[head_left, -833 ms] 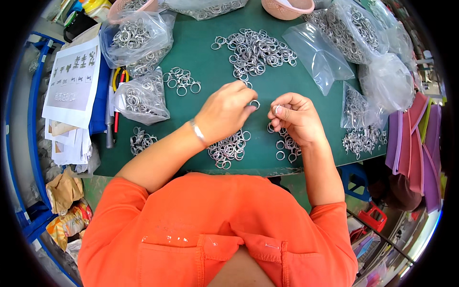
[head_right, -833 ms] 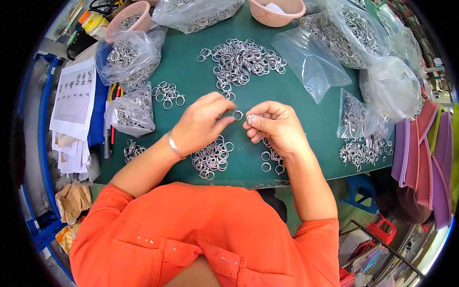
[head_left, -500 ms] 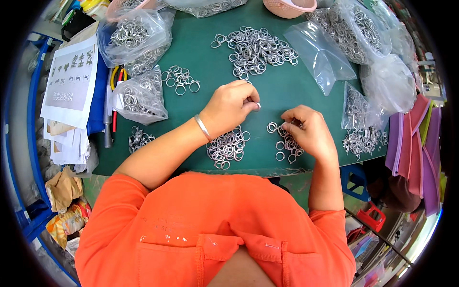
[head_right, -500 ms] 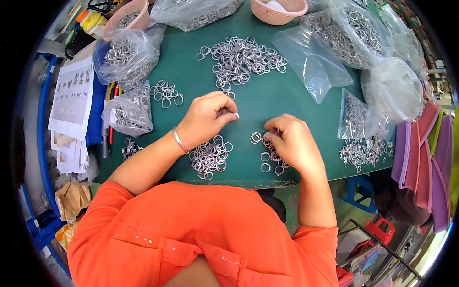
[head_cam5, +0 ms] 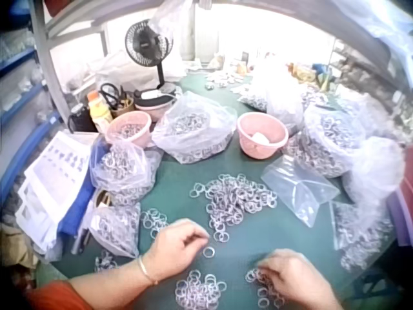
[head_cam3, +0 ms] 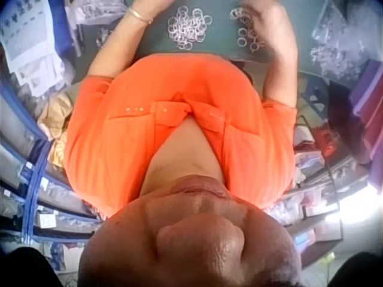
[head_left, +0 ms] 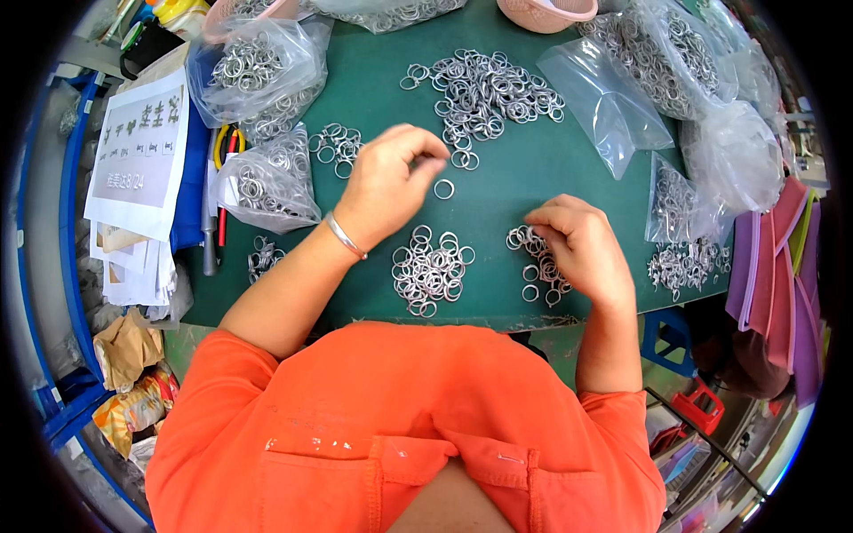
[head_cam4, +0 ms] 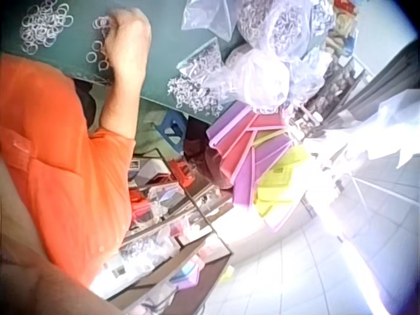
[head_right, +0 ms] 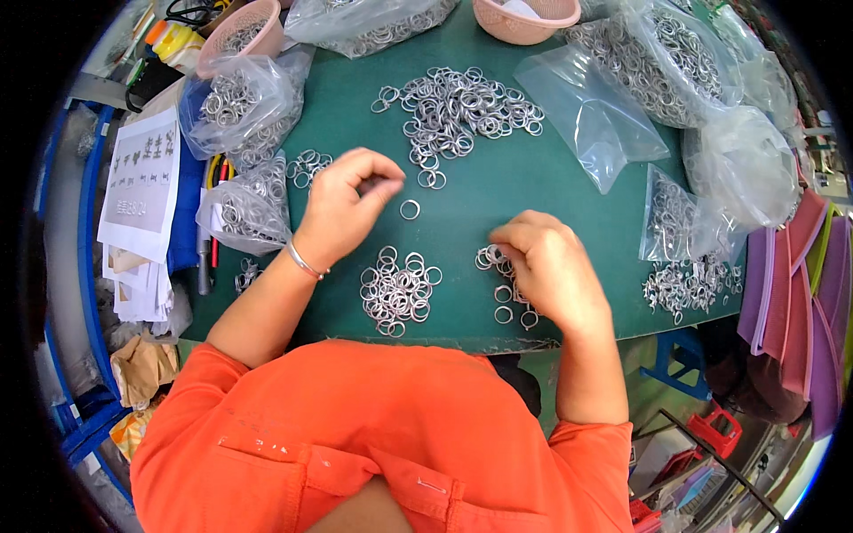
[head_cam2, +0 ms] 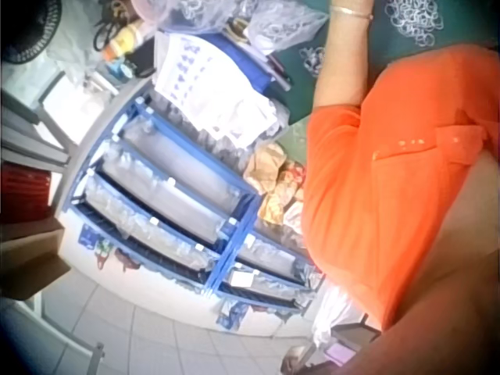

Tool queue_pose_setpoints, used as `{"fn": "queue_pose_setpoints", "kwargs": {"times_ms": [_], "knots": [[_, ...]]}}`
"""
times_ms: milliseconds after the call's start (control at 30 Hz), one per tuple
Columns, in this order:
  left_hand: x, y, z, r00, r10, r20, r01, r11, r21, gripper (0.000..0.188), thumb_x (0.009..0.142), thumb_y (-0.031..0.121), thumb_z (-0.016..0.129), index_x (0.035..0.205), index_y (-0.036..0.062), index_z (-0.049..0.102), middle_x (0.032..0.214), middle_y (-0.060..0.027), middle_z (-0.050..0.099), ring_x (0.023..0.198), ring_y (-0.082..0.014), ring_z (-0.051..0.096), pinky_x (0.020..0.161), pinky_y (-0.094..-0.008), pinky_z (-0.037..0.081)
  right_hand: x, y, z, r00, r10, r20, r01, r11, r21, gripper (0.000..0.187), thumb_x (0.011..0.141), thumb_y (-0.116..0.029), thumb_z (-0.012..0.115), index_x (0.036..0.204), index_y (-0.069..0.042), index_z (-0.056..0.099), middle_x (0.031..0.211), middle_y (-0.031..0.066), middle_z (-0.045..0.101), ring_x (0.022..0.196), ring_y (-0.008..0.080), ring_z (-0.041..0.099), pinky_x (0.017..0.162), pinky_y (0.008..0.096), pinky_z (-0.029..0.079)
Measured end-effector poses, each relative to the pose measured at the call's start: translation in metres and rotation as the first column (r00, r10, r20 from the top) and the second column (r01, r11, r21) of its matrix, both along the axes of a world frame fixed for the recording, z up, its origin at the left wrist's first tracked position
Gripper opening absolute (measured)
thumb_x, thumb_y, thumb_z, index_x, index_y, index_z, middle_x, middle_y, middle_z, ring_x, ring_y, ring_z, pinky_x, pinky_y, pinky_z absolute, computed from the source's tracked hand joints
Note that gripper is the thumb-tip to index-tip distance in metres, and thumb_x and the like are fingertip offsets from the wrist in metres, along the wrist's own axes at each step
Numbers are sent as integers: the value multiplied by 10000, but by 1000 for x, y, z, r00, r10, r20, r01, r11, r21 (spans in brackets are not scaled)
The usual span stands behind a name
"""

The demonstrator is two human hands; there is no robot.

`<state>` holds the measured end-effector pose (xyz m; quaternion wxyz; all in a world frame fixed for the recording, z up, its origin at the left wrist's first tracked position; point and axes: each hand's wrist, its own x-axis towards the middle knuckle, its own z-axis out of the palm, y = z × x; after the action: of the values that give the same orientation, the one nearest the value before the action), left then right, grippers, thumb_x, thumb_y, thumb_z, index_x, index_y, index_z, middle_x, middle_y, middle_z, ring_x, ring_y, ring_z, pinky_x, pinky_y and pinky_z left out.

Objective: The person is grouping metal rings by hand on a green workstation, picking them from a central pile and arranging them into smaller clusters on the table surface.

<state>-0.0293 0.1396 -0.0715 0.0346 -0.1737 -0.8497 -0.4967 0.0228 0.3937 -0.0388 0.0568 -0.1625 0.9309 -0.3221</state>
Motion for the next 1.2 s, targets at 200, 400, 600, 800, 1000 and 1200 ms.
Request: {"fn": "queue_pose_setpoints", "kwargs": {"times_ms": [200,400,600,800,1000,1200], "knots": [[-14,25,-20,955,-98,-278,27,968,-249,235,753,55,734,960,35,623,934,-130,590,896,-331,590,790,-412,479,-28,-37,-6,996,-73,-56,74,997,10,105,820,-66,650,901,-11,689,847,142,616,894,352,607,782,433,493],[-14,25,-30,974,-86,-210,34,971,-238,280,711,4,743,930,27,570,929,-140,541,839,-341,592,709,-420,490,-64,-60,-41,994,-93,-50,89,993,-71,139,798,-87,688,908,-2,682,859,162,628,859,361,617,771,430,498],[-4,13,-20,994,-69,83,67,998,16,162,777,-20,726,869,-2,594,810,-79,615,680,-157,643,607,-280,512,-56,-58,-29,965,-161,209,211,946,-246,115,813,-29,651,917,11,682,819,135,692,735,230,673,680,336,528],[10,8,-7,852,-220,475,-42,876,481,103,849,-46,672,921,-42,599,895,-94,680,833,-161,701,709,-249,571,-41,-45,-20,851,-49,523,384,739,-554,100,875,-7,643,965,32,663,866,67,698,766,115,662,670,250,533],[19,14,4,860,-261,439,-30,833,552,130,855,-43,677,957,-50,596,935,-105,676,865,-179,701,752,-262,582,-27,-45,-17,865,7,501,387,627,-676,117,896,-26,653,999,28,663,902,71,698,795,118,659,670,246,532],[25,19,9,897,-289,334,69,838,541,153,843,-43,675,989,-49,630,906,-77,693,843,-140,701,731,-248,581,-19,-42,-22,840,51,541,420,572,-705,131,899,-23,653,1016,34,663,904,72,701,785,118,655,669,241,533]]}}
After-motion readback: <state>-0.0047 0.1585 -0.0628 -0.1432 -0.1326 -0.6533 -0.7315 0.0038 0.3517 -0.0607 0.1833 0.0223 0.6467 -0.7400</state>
